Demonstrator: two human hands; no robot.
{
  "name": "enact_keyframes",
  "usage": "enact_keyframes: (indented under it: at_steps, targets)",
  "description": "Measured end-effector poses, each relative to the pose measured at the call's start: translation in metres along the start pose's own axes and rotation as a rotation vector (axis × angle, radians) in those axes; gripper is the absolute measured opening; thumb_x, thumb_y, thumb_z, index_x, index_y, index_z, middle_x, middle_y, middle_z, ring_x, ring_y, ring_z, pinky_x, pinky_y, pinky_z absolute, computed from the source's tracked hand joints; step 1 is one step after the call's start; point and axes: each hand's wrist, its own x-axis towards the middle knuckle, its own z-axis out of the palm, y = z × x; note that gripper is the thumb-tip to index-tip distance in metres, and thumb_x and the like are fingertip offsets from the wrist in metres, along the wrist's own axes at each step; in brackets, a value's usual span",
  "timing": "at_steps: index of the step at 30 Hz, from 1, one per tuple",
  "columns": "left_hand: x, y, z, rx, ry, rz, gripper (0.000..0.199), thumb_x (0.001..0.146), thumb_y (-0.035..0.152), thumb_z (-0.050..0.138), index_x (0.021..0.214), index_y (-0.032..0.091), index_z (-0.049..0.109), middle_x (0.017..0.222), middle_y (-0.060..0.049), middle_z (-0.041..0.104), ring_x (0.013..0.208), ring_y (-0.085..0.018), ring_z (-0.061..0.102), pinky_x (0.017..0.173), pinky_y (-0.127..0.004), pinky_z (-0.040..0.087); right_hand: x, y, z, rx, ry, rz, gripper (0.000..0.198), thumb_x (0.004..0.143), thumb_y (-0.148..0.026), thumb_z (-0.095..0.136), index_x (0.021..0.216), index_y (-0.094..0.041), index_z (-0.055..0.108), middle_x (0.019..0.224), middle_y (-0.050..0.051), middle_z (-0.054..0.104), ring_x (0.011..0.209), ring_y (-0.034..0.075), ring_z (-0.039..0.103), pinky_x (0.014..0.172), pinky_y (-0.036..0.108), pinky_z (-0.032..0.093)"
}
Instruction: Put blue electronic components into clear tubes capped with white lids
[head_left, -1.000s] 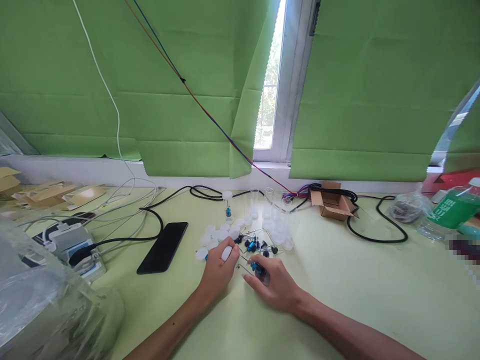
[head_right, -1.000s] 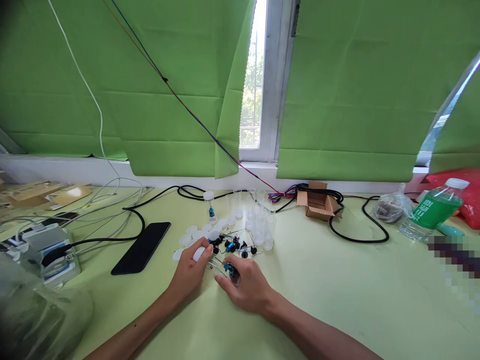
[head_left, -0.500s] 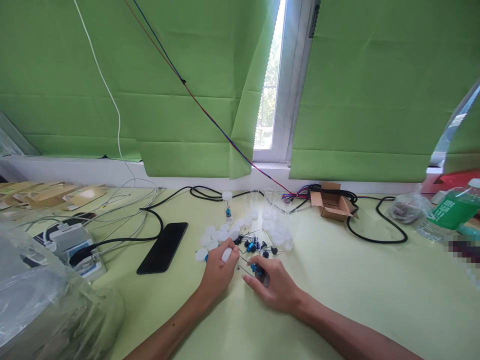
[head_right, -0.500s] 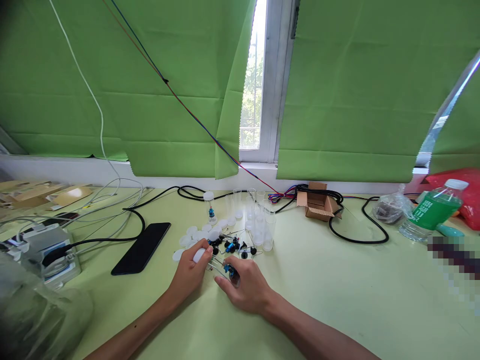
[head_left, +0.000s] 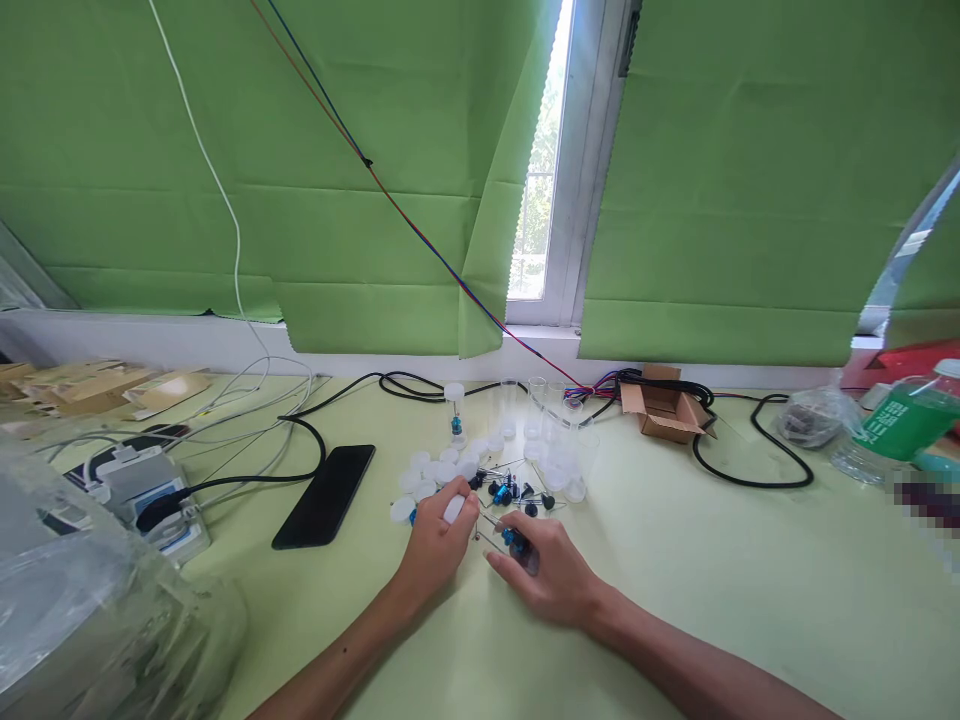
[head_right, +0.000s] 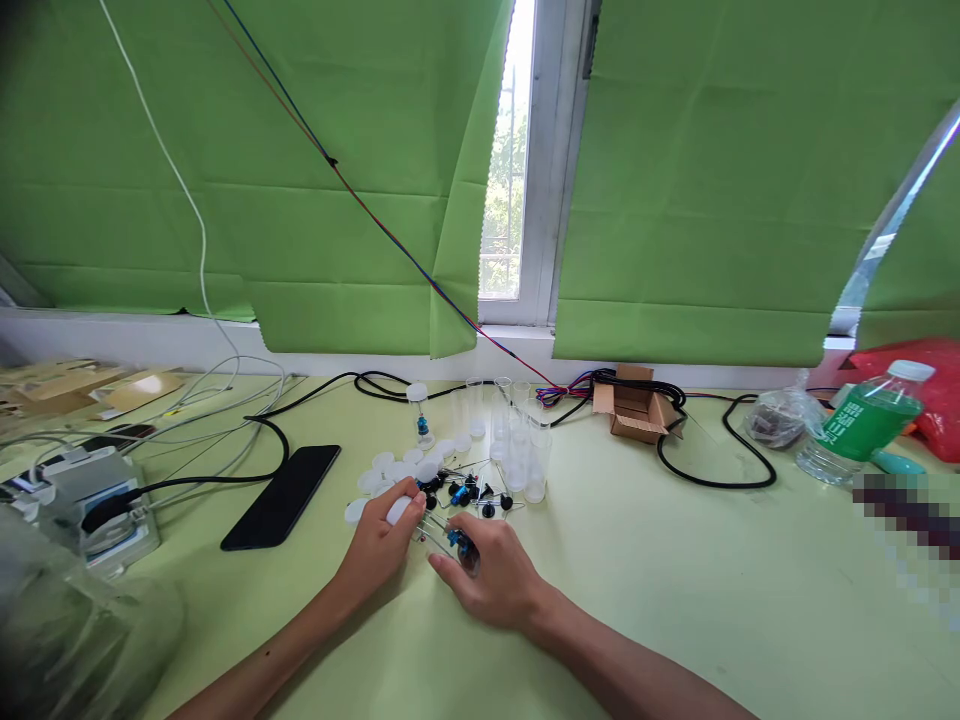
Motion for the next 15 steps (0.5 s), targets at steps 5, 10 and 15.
enact_keyframes:
  at_steps: [5,10,15]
  targets:
    - [0.002,0.003,-0.001,0.037,0.035,0.028,0.026,0.089,0.035,0.047,0.067,0.02,0.047,0.06,0.005,0.043,0.058,-0.013,0.039,0.054,-0.023,0.031,0.0,0.001,0.001,0.002,0.01,-0.008,0.024,0.087,-0.037,0.059,0.096,-0.016,0.063,0.063,-0.002,0.056,0.055,0.011,0.046,0.056,0.023,0.038]
    - [0.006,0.01,-0.006,0.023,-0.033,0.05,0.023,0.088,0.04,0.052,0.078,0.02,0.059,0.072,0.001,0.055,0.067,-0.015,0.049,0.062,-0.025,0.039,0.002,0.001,0.001,0.043,0.034,0.018,0.026,0.087,-0.04,0.059,0.097,-0.016,0.063,0.063,-0.002,0.055,0.054,0.011,0.044,0.055,0.023,0.037]
    - [0.005,0.012,-0.007,-0.197,-0.069,-0.048,0.04,0.082,0.041,0.064,0.116,0.024,0.053,0.067,0.007,0.043,0.052,-0.01,0.039,0.049,-0.021,0.033,0.004,0.0,-0.001,0.094,0.068,0.037,0.025,0.087,-0.039,0.059,0.098,-0.016,0.063,0.068,-0.001,0.057,0.059,0.012,0.046,0.058,0.024,0.038]
